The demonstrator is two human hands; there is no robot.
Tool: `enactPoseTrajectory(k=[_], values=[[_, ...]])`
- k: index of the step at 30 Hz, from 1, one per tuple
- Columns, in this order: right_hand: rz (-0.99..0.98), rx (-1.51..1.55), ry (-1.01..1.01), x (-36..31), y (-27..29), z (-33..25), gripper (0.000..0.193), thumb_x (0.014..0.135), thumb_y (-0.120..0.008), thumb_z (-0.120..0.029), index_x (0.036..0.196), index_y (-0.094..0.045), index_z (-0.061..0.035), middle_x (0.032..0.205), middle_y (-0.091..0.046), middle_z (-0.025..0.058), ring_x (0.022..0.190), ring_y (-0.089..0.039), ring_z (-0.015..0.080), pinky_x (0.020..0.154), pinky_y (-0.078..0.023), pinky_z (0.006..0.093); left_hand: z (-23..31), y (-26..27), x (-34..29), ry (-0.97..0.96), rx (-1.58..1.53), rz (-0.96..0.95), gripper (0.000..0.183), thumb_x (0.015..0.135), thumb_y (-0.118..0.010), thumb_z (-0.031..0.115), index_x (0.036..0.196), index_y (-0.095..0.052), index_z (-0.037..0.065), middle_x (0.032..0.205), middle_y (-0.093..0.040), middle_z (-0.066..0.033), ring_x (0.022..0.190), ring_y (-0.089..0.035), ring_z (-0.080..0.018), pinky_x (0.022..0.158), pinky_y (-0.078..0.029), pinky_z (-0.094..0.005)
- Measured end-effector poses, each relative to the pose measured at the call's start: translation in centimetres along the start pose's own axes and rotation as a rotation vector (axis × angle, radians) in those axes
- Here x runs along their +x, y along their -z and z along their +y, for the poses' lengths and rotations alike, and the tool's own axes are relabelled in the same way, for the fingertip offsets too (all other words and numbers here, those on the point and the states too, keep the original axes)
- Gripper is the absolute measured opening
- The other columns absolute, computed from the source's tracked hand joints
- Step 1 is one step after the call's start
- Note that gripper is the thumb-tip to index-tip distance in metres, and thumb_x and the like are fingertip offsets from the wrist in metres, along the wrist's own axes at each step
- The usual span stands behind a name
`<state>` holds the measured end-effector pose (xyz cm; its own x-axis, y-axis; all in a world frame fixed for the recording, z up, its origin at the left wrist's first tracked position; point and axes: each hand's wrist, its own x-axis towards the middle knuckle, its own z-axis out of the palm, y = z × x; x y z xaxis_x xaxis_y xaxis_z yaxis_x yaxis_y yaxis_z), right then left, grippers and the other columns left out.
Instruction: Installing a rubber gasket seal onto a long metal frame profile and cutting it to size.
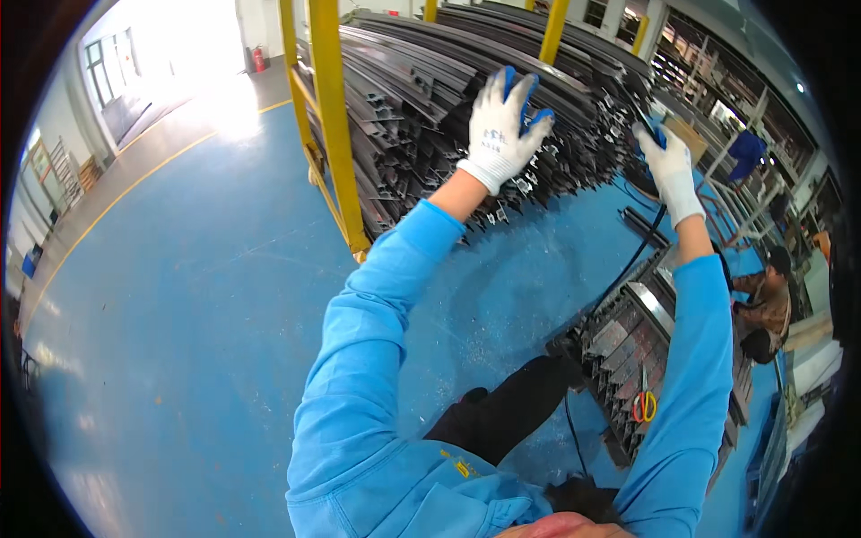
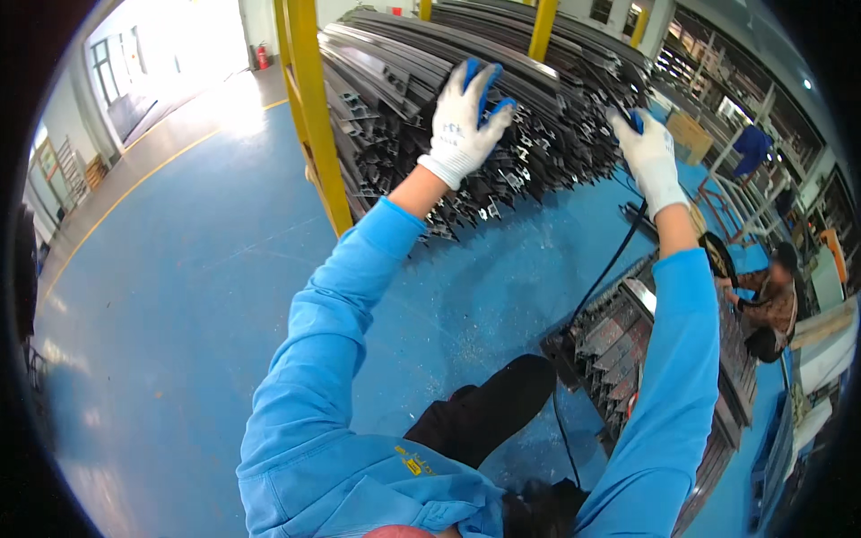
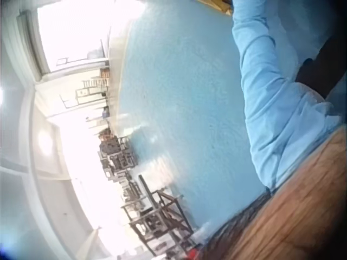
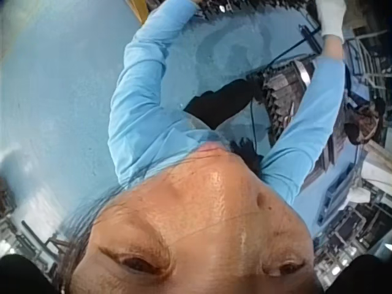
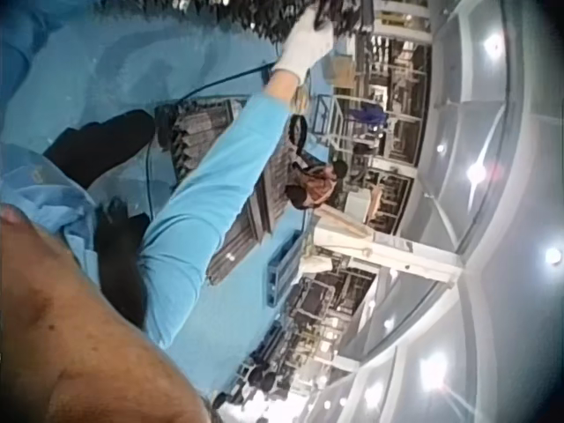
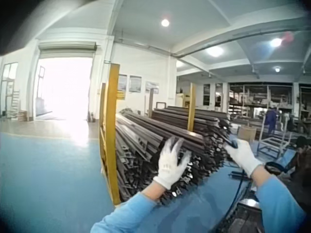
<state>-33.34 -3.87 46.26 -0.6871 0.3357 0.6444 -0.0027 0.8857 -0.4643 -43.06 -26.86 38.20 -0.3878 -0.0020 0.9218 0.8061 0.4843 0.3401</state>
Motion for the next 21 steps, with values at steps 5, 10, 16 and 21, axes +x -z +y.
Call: enactPoseTrajectory(k=[5, 10, 16, 21], values=[[-0.055, -0.034, -0.053, -6.6, 2.1, 7.7, 0.047, 0.084, -0.06, -0.037, 0.106, -0.06, 0.0046, 0.079, -0.065, 0.0091, 0.067, -0.054, 0.0208, 0.064, -0.043, 0.0304, -0.2, -2.3, 2.2, -0.364, 0.25, 0.061, 0.06, 0.078, -0.059, 0.046, 0.127, -0.049, 0.014, 0.132, -0.044, -0.0186, 0.116, -0.049, -0.0385, 0.1, -0.036, -0.0482], [-0.022, -0.054, -0.169, -13.3, 6.3, 17.8, 0.038, 0.083, -0.063, -0.028, 0.1, -0.061, 0.0055, 0.074, -0.063, 0.0085, 0.058, -0.049, 0.0157, 0.054, -0.041, 0.0287, -1.2, -4.6, 3.9, -0.71, 0.437, -0.109, 0.044, 0.08, -0.058, 0.038, 0.119, -0.055, 0.018, 0.126, -0.051, -0.0092, 0.112, -0.052, -0.0313, 0.102, -0.035, -0.0482], [-0.05, 0.13, -0.591, -21.3, 13.7, 26.5, 0.028, 0.088, -0.059, -0.026, 0.094, -0.064, 0.0009, 0.067, -0.062, 0.0019, 0.051, -0.048, 0.0064, 0.045, -0.033, 0.0195, -4.2, -5.9, 5.6, -0.914, 0.577, -0.273, 0.028, 0.082, -0.053, 0.026, 0.109, -0.058, 0.02, 0.116, -0.057, 0.0007, 0.109, -0.053, -0.0213, 0.101, -0.037, -0.0433], [0.075, 0.208, -0.785, -26.4, 18.4, 30.1, 0.027, 0.089, -0.059, -0.028, 0.092, -0.065, -0.0019, 0.065, -0.063, 0.0011, 0.048, -0.048, 0.0068, 0.043, -0.033, 0.0201, -7.6, -4.7, 8.1, -0.839, 0.756, -0.348, 0.027, 0.083, -0.052, 0.027, 0.108, -0.062, 0.026, 0.113, -0.059, 0.0046, 0.108, -0.053, -0.0216, 0.101, -0.036, -0.0465]])
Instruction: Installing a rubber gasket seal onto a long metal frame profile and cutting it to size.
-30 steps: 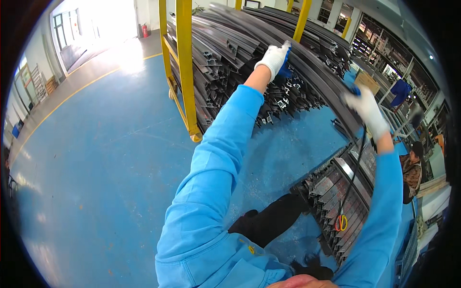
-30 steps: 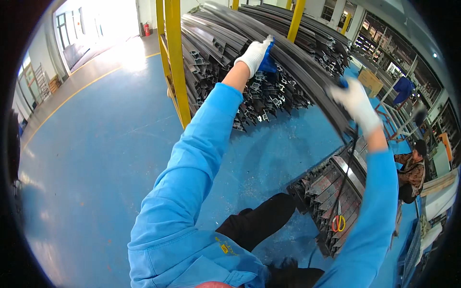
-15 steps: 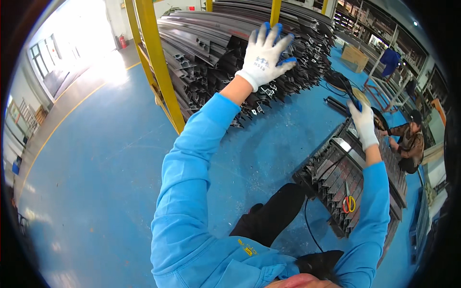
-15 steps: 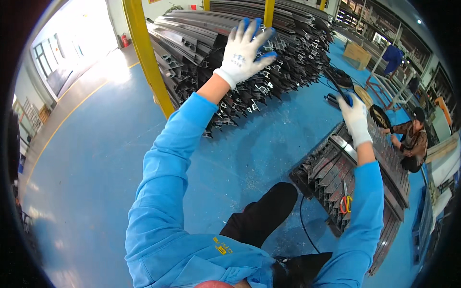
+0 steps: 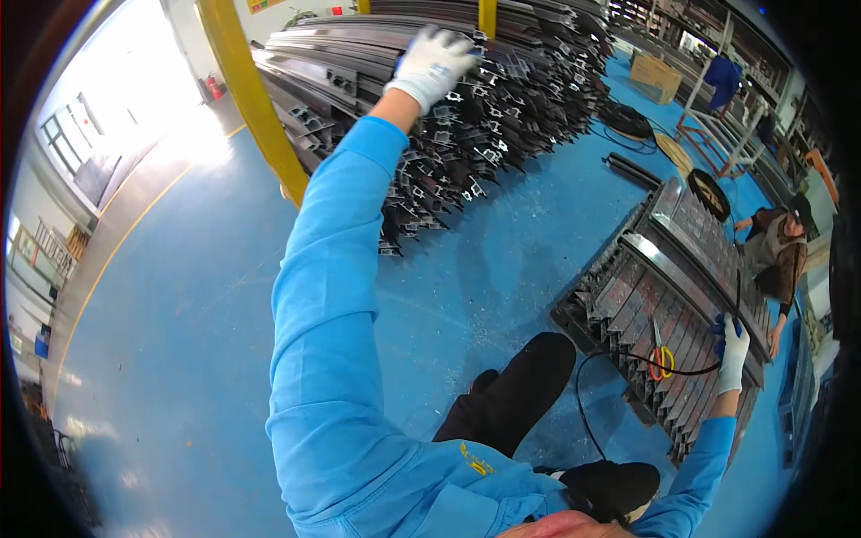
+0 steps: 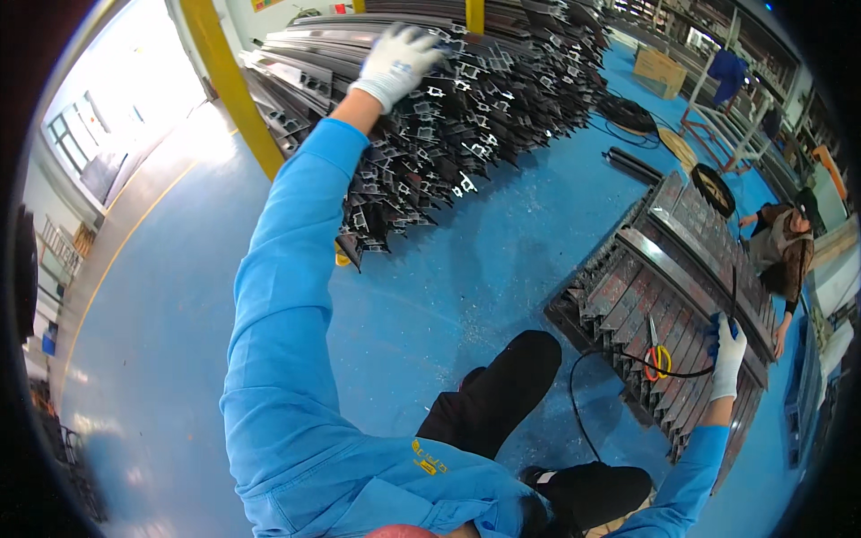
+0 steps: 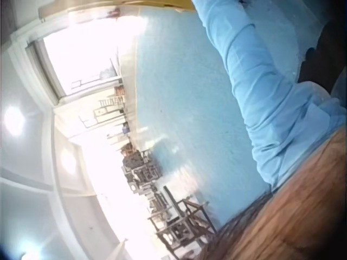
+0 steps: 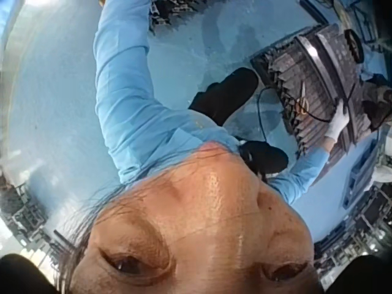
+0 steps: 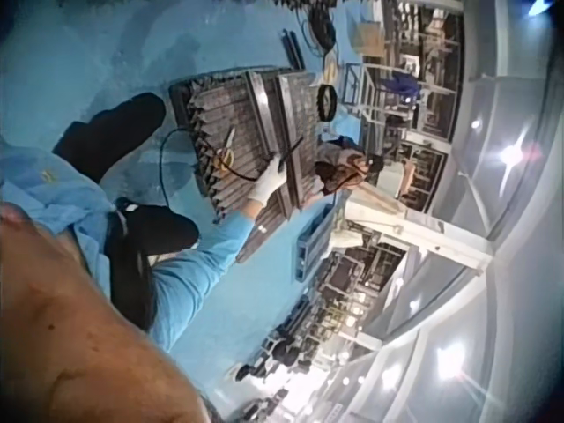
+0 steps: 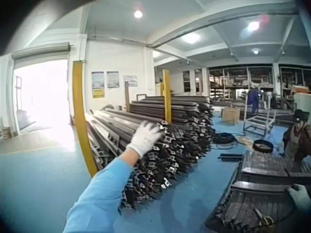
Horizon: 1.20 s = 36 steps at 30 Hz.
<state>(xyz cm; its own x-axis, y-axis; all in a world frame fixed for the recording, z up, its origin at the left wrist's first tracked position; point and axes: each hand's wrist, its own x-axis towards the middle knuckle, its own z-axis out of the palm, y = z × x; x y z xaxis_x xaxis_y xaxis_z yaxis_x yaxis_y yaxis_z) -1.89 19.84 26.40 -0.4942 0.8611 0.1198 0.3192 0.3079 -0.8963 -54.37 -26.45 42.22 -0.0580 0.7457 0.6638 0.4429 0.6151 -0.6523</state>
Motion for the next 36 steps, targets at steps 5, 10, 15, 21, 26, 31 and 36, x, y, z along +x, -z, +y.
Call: enactPoseTrajectory(k=[5, 10, 15, 21, 26, 31, 36], values=[[0.065, 0.007, -0.209, -3.8, 3.0, 2.8, 0.025, 0.089, -0.059, -0.027, 0.093, -0.066, -0.0031, 0.067, -0.064, 0.0013, 0.048, -0.048, 0.0062, 0.044, -0.036, 0.0189, -1.8, -3.2, 0.0, 0.3, 0.072, -0.44, 0.039, 0.078, -0.061, 0.035, 0.117, -0.06, 0.028, 0.128, -0.054, 0.0036, 0.125, -0.043, -0.0287, 0.101, -0.032, -0.0583], [0.141, 0.113, -0.139, -5.7, 1.3, 7.4, 0.023, 0.086, -0.061, -0.023, 0.096, -0.066, -0.003, 0.077, -0.067, 0.0029, 0.055, -0.051, 0.0065, 0.049, -0.039, 0.0187, -3.2, -1.5, 1.0, 0.372, -0.129, -0.599, 0.058, 0.077, -0.057, 0.036, 0.133, -0.048, 0.024, 0.125, -0.055, -0.0117, 0.11, -0.053, -0.0347, 0.09, -0.045, -0.0475], [0.267, 0.13, -0.216, -6.4, 0.9, 13.0, 0.024, 0.09, -0.054, -0.02, 0.106, -0.062, -0.0046, 0.08, -0.066, 0.0041, 0.058, -0.055, 0.0101, 0.051, -0.043, 0.0222, 7.4, -2.0, 2.9, 0.119, -0.159, 0.202, 0.048, 0.08, -0.06, 0.029, 0.126, -0.053, 0.016, 0.124, -0.055, -0.0104, 0.109, -0.054, -0.0307, 0.089, -0.046, -0.043], [0.228, 0.384, -0.407, -7.9, -2.6, 17.7, 0.026, 0.092, -0.051, -0.022, 0.105, -0.058, -0.0005, 0.073, -0.063, 0.0084, 0.05, -0.053, 0.012, 0.044, -0.042, 0.0232, 29.0, -5.4, 6.6, -0.07, -0.945, -0.145, 0.048, 0.079, -0.062, 0.024, 0.125, -0.053, 0.012, 0.128, -0.053, -0.014, 0.116, -0.05, -0.0311, 0.097, -0.042, -0.0369], [0.007, -0.131, -0.157, -9.7, -6.4, 18.0, 0.03, 0.084, -0.056, -0.023, 0.102, -0.061, 0.0007, 0.08, -0.065, 0.0134, 0.066, -0.059, 0.0259, 0.061, -0.047, 0.0343, 48.9, -8.5, 8.4, -0.203, -0.973, -0.734, 0.067, 0.078, -0.06, 0.037, 0.138, -0.038, 0.015, 0.145, -0.031, -0.0167, 0.129, -0.037, -0.0346, 0.103, -0.035, -0.0419], [-0.226, -0.256, 0.02, -10.0, -5.8, 15.3, 0.025, 0.081, -0.057, -0.019, 0.099, -0.06, -0.0018, 0.086, -0.066, 0.0163, 0.075, -0.062, 0.0361, 0.067, -0.049, 0.0398, 61.9, -11.1, 10.3, -0.376, -0.693, -0.841, 0.088, 0.071, -0.067, 0.036, 0.145, -0.021, 0.018, 0.15, -0.02, -0.0141, 0.133, -0.028, -0.0395, 0.103, -0.032, -0.0517], [-0.294, -0.186, -0.034, -10.1, -5.4, 14.6, 0.028, 0.084, -0.056, -0.021, 0.103, -0.057, -0.0014, 0.09, -0.066, 0.0157, 0.082, -0.063, 0.0338, 0.073, -0.05, 0.0383, 67.6, -14.0, 14.0, -0.29, -0.647, -0.876, 0.098, 0.065, -0.072, 0.024, 0.146, -0.017, 0.018, 0.151, -0.018, -0.0138, 0.13, -0.031, -0.0415, 0.099, -0.035, -0.0546]])
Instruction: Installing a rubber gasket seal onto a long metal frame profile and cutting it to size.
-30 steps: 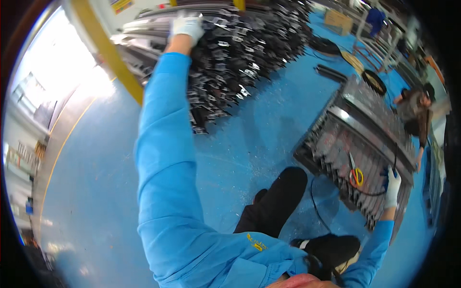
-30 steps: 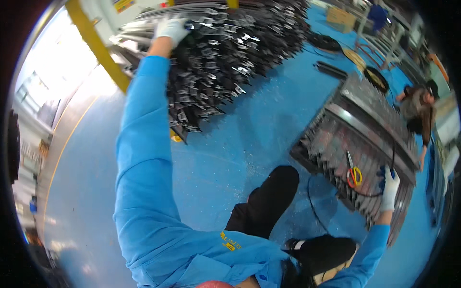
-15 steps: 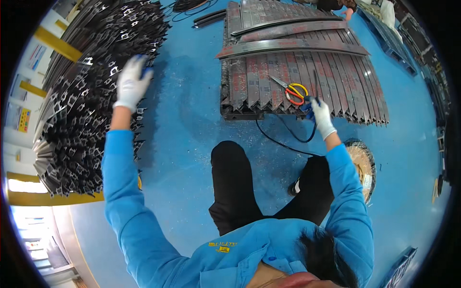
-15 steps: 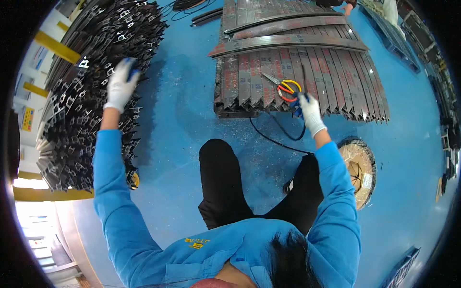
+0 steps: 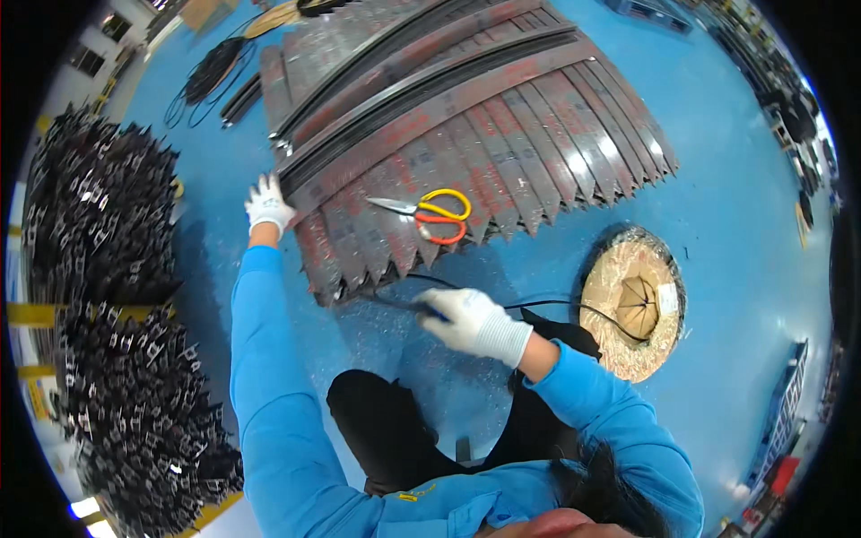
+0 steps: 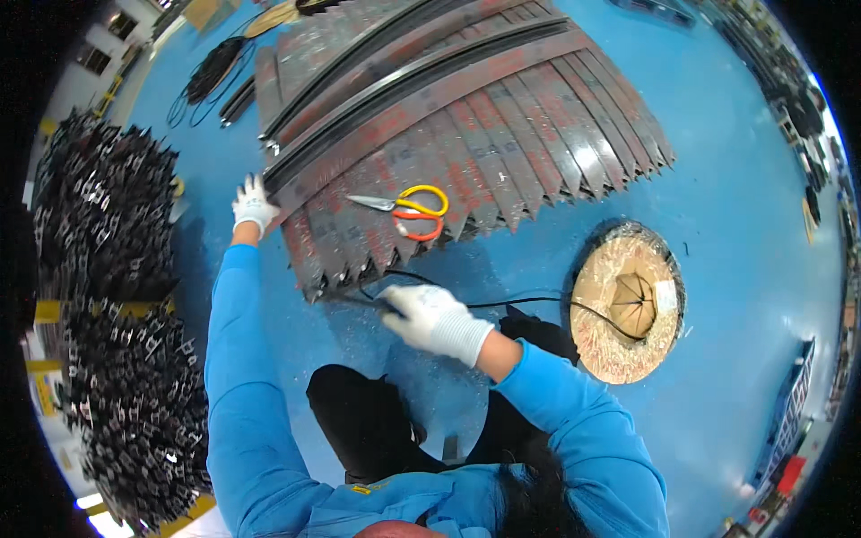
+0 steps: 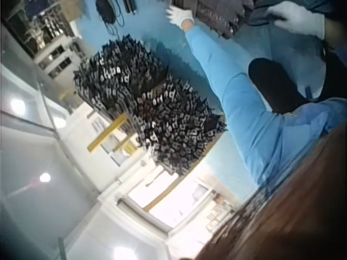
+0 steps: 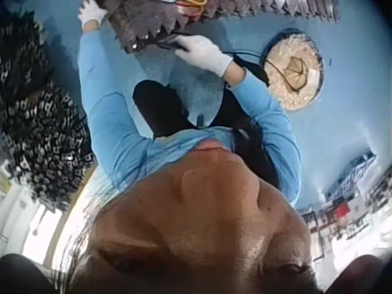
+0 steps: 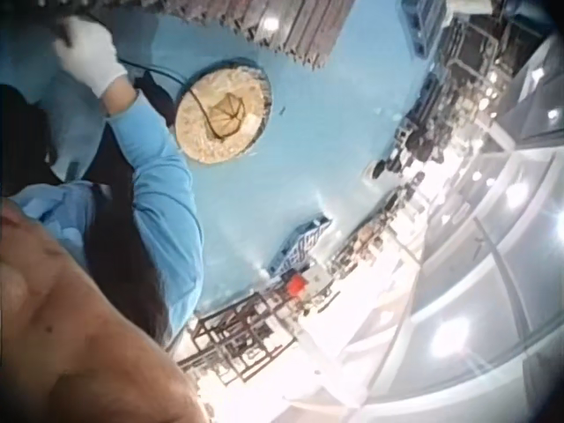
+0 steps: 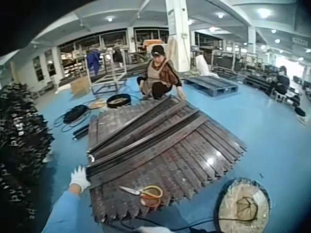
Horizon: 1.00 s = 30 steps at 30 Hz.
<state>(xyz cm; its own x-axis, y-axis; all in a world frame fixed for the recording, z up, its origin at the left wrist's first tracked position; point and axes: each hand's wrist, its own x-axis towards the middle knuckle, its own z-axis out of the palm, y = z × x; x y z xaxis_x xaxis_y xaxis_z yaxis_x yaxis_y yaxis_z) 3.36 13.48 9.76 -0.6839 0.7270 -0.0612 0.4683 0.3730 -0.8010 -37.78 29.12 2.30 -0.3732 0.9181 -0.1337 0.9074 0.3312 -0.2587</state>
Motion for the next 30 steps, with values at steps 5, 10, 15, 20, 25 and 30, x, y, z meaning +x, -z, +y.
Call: enactPoseTrajectory(k=[5, 10, 15, 20, 25, 30], values=[[-0.03, -0.01, -0.005, 0.3, 0.8, 0.8, 0.03, 0.086, -0.053, -0.026, 0.104, -0.054, -0.0019, 0.094, -0.065, 0.0157, 0.086, -0.063, 0.0333, 0.078, -0.049, 0.0382, 5.1, -0.3, -2.4, -0.105, -0.115, 0.044, 0.091, 0.062, -0.072, 0.014, 0.142, -0.028, 0.017, 0.145, -0.028, -0.0153, 0.115, -0.047, -0.0414, 0.088, -0.046, -0.0491], [-0.044, -0.019, -0.006, 0.3, 1.1, 0.6, 0.031, 0.087, -0.052, -0.028, 0.104, -0.054, -0.0015, 0.093, -0.065, 0.0164, 0.086, -0.063, 0.0334, 0.077, -0.05, 0.0382, 4.0, -2.7, -2.5, -0.147, -0.064, 0.122, 0.071, 0.063, -0.07, 0.013, 0.128, -0.042, 0.014, 0.135, -0.04, -0.0158, 0.099, -0.055, -0.0409, 0.078, -0.051, -0.0445], [-0.001, -0.013, -0.091, 0.1, 1.5, 0.6, 0.03, 0.087, -0.053, -0.026, 0.103, -0.056, -0.0004, 0.088, -0.066, 0.0153, 0.08, -0.064, 0.0319, 0.072, -0.05, 0.0372, 4.4, -4.5, -5.3, -0.224, -0.027, 0.144, 0.045, 0.063, -0.07, 0.015, 0.104, -0.054, 0.009, 0.123, -0.048, -0.013, 0.097, -0.055, -0.038, 0.076, -0.05, -0.0465], [0.126, -0.024, -0.175, 0.0, 1.5, 1.8, 0.03, 0.087, -0.053, -0.026, 0.1, -0.059, 0.0007, 0.081, -0.066, 0.015, 0.074, -0.063, 0.0327, 0.068, -0.05, 0.0376, 5.0, -2.0, -10.3, -0.445, 0.017, 0.288, 0.031, 0.063, -0.068, 0.015, 0.09, -0.059, 0.006, 0.124, -0.049, -0.0128, 0.107, -0.049, -0.0379, 0.083, -0.045, -0.0503], [0.282, 0.218, -0.25, 0.5, 3.0, 1.3, 0.03, 0.085, -0.053, -0.026, 0.094, -0.06, 0.002, 0.079, -0.066, 0.0155, 0.069, -0.061, 0.0335, 0.065, -0.049, 0.0388, 4.3, 1.2, -15.6, -0.543, -0.04, 0.374, 0.025, 0.062, -0.066, 0.014, 0.084, -0.06, 0.004, 0.128, -0.047, -0.0137, 0.116, -0.041, -0.0401, 0.09, -0.039, -0.0517], [0.513, 0.556, -0.383, 2.8, 2.1, 4.5, 0.032, 0.088, -0.055, -0.028, 0.096, -0.062, 0.0021, 0.07, -0.063, 0.0101, 0.062, -0.061, 0.0196, 0.057, -0.047, 0.0324, 6.2, 5.9, -20.5, -0.593, -0.045, 0.356, 0.024, 0.06, -0.065, 0.012, 0.083, -0.06, 0.005, 0.13, -0.046, -0.0149, 0.118, -0.038, -0.0428, 0.091, -0.038, -0.0517]])
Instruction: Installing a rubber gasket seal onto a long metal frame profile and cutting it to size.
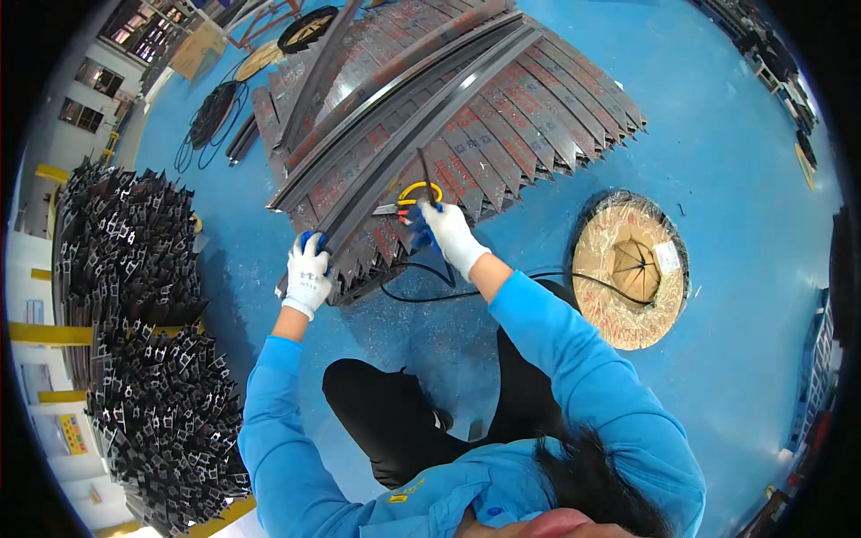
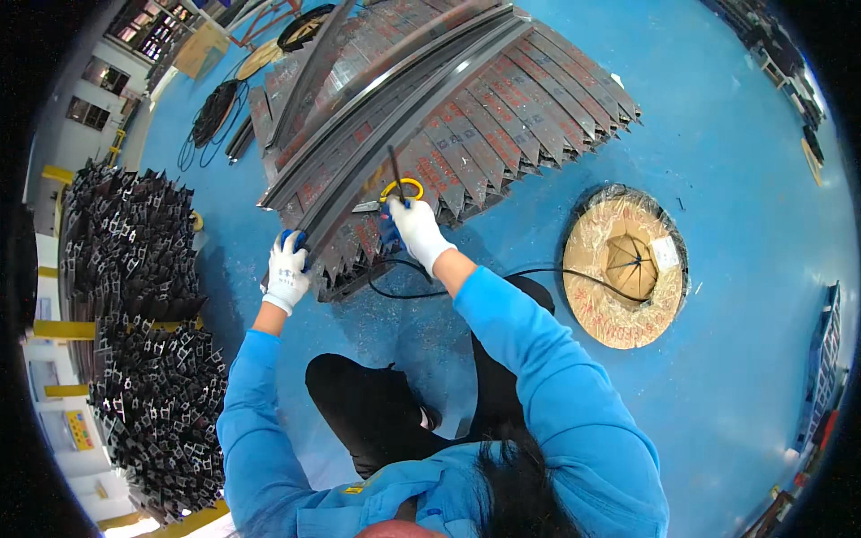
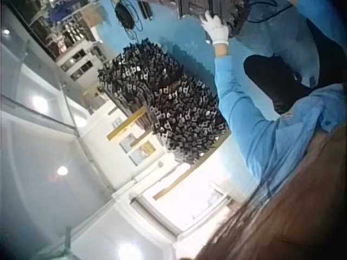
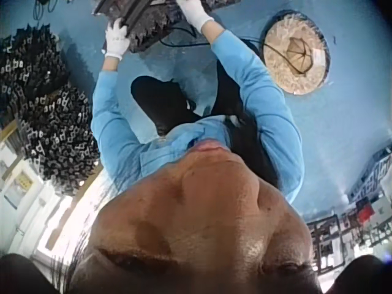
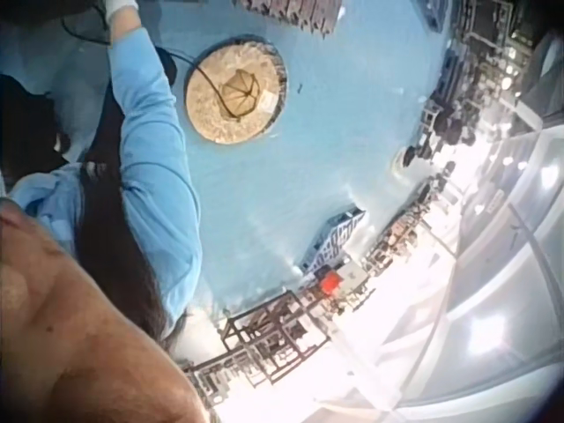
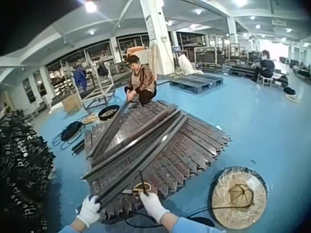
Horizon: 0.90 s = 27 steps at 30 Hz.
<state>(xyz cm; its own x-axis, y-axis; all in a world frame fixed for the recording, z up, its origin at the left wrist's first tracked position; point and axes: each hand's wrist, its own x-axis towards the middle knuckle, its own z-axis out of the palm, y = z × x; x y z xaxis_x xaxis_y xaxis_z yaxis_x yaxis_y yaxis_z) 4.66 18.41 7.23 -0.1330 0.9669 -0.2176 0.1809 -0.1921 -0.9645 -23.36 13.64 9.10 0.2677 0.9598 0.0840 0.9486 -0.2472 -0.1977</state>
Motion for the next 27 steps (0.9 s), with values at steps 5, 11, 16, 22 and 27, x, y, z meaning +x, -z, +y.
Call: enactPoseTrajectory(k=[5, 11, 16, 22, 27], values=[[0.001, 0.197, -0.011, 1.4, -0.6, 0.3, 0.032, 0.087, -0.054, -0.03, 0.094, -0.062, 0.0002, 0.069, -0.063, 0.0093, 0.06, -0.06, 0.0195, 0.055, -0.046, 0.0318, 6.5, 5.0, -1.3, -0.032, 0.023, 0.009, 0.025, 0.059, -0.065, 0.012, 0.083, -0.06, 0.005, 0.131, -0.045, -0.0147, 0.12, -0.038, -0.0432, 0.091, -0.038, -0.0523], [-0.024, 0.421, -0.034, 2.6, -0.5, 1.2, 0.031, 0.086, -0.054, -0.032, 0.091, -0.062, -0.0021, 0.068, -0.063, 0.0084, 0.059, -0.059, 0.0195, 0.052, -0.044, 0.0311, 10.0, 7.9, -4.2, -0.132, 0.131, 0.08, 0.026, 0.06, -0.065, 0.013, 0.085, -0.06, 0.006, 0.131, -0.045, -0.0141, 0.12, -0.039, -0.0415, 0.089, -0.039, -0.0539], [-0.031, 0.609, -0.081, 3.5, -0.5, 2.0, 0.031, 0.085, -0.054, -0.033, 0.088, -0.062, -0.0039, 0.068, -0.063, 0.0076, 0.057, -0.058, 0.0195, 0.05, -0.042, 0.0305, 9.4, 9.9, -7.4, -0.236, 0.306, 0.241, 0.029, 0.064, -0.067, 0.018, 0.089, -0.059, 0.006, 0.13, -0.045, -0.0147, 0.118, -0.042, -0.0398, 0.09, -0.039, -0.0517], [-0.043, 0.839, -0.144, 2.4, -2.7, 2.7, 0.03, 0.084, -0.053, -0.035, 0.085, -0.062, -0.0062, 0.067, -0.063, 0.0067, 0.056, -0.057, 0.0195, 0.048, -0.04, 0.0298, 10.4, 13.2, -8.3, 0.082, 0.234, 0.311, 0.033, 0.066, -0.07, 0.024, 0.091, -0.059, 0.007, 0.118, -0.052, -0.0141, 0.106, -0.05, -0.036, 0.086, -0.042, -0.0461], [-0.044, 1.023, -0.181, 1.0, -5.0, 3.4, 0.03, 0.084, -0.053, -0.037, 0.083, -0.062, -0.0081, 0.067, -0.062, 0.0059, 0.054, -0.056, 0.0195, 0.046, -0.039, 0.0292, 7.6, 14.3, -8.5, 0.543, 0.177, -0.138, 0.039, 0.065, -0.073, 0.029, 0.094, -0.058, 0.008, 0.103, -0.055, -0.0115, 0.092, -0.054, -0.0328, 0.078, -0.045, -0.0405]])
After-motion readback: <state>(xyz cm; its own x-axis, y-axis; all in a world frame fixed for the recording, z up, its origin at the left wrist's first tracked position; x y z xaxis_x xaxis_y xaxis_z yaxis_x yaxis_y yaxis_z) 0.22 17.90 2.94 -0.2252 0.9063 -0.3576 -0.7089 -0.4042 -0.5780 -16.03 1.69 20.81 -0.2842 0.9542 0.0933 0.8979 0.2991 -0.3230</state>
